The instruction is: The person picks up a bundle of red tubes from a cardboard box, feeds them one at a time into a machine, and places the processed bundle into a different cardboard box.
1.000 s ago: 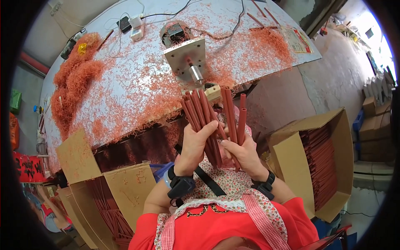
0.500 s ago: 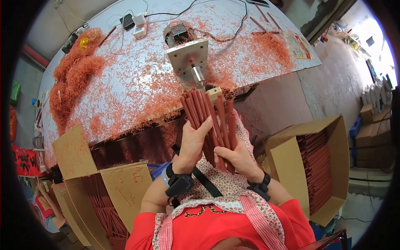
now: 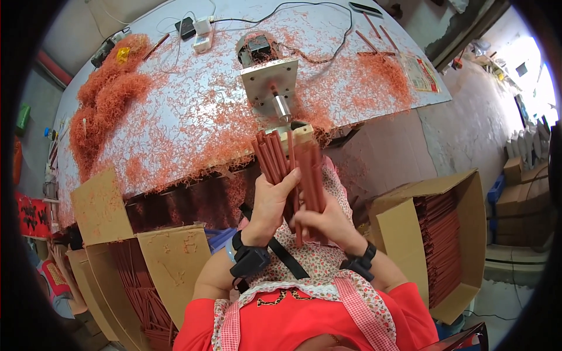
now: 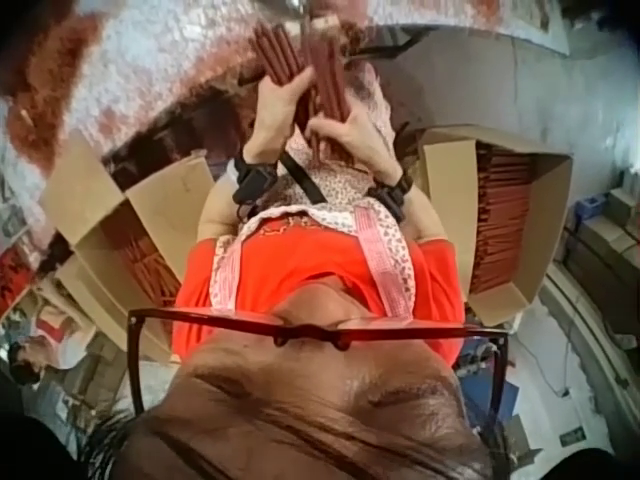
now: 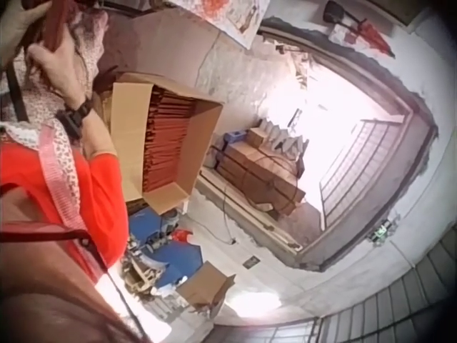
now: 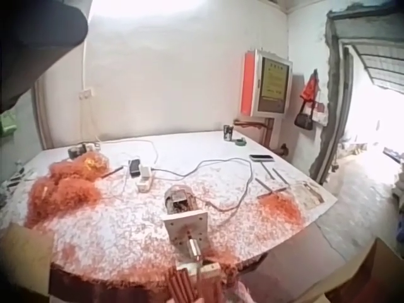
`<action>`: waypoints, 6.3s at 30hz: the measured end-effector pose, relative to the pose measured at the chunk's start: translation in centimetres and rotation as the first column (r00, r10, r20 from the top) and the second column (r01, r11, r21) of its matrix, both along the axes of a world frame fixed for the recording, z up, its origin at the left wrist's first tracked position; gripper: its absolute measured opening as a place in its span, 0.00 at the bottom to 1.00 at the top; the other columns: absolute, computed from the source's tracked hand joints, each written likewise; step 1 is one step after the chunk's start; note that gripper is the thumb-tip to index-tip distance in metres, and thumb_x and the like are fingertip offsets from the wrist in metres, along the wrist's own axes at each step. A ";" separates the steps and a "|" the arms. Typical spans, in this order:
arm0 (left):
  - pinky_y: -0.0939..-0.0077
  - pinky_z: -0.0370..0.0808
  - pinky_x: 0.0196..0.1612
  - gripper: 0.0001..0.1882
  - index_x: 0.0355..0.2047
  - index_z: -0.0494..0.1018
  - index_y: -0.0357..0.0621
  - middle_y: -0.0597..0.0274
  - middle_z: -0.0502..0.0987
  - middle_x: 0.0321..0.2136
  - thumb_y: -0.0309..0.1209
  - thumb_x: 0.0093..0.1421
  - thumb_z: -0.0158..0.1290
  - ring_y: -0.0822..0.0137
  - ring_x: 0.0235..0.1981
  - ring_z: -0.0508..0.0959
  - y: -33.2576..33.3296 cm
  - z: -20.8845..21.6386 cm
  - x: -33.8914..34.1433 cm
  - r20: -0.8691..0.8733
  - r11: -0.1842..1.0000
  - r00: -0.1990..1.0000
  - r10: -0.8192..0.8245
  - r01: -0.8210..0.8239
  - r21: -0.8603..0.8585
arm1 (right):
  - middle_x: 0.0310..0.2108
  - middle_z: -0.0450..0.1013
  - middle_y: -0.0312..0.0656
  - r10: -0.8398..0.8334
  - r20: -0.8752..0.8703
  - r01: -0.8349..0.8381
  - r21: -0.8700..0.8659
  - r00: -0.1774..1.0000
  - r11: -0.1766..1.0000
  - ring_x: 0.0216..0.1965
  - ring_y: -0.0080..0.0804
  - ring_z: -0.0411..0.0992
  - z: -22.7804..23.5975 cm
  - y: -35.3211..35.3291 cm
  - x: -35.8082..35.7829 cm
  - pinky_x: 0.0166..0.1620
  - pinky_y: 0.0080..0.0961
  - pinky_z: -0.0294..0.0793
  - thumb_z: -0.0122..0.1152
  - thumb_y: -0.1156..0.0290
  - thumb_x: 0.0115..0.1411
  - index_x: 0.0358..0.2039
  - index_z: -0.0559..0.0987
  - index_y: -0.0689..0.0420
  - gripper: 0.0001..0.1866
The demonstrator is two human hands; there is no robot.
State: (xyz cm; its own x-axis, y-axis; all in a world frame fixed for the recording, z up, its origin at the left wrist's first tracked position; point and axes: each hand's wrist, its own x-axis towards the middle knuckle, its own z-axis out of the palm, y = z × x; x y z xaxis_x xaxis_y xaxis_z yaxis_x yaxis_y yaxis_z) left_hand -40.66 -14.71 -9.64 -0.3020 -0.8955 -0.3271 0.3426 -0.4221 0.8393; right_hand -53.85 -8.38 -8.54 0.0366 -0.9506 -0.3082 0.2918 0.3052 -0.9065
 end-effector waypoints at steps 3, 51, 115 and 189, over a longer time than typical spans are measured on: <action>0.76 0.75 0.36 0.12 0.41 0.72 0.35 0.60 0.77 0.34 0.29 0.60 0.53 0.71 0.30 0.77 -0.2 -0.2 -0.5 -0.031 0.999 0.999 0.010 -0.009 0.031 | 0.23 0.71 0.36 0.044 -0.034 -0.041 0.083 0.998 0.996 0.21 0.18 0.68 0.8 1.2 0.5 0.26 0.16 0.69 0.57 0.76 0.54 0.48 0.67 0.63 0.20; 0.78 0.75 0.36 0.14 0.44 0.71 0.37 0.61 0.78 0.34 0.30 0.60 0.53 0.72 0.32 0.77 0.0 -0.7 0.2 -0.023 0.998 0.998 -0.066 0.066 -0.020 | 0.23 0.71 0.36 0.048 0.013 -0.049 0.030 0.999 0.998 0.22 0.20 0.69 -0.2 0.6 -0.8 0.26 0.17 0.69 0.57 0.77 0.53 0.43 0.70 0.64 0.16; 0.83 0.70 0.31 0.12 0.37 0.75 0.43 0.68 0.77 0.31 0.39 0.61 0.52 0.79 0.29 0.73 -2.8 -1.8 -1.3 -0.072 0.976 0.976 -0.205 0.210 0.064 | 0.42 0.70 0.39 0.091 0.126 -0.119 0.232 0.988 0.965 0.44 0.26 0.70 -1.2 -0.3 -3.4 0.47 0.23 0.70 0.63 0.76 0.47 0.54 0.62 0.62 0.33; 0.83 0.67 0.34 0.13 0.39 0.69 0.41 0.71 0.68 0.27 0.38 0.62 0.49 0.74 0.30 0.69 -2.1 -2.2 0.6 -0.067 0.892 0.894 -0.444 0.448 0.064 | 0.27 0.71 0.40 -0.363 0.199 0.364 0.035 0.910 0.931 0.22 0.23 0.71 -0.4 11.5 -7.8 0.24 0.19 0.69 0.61 0.76 0.48 0.42 0.69 0.59 0.19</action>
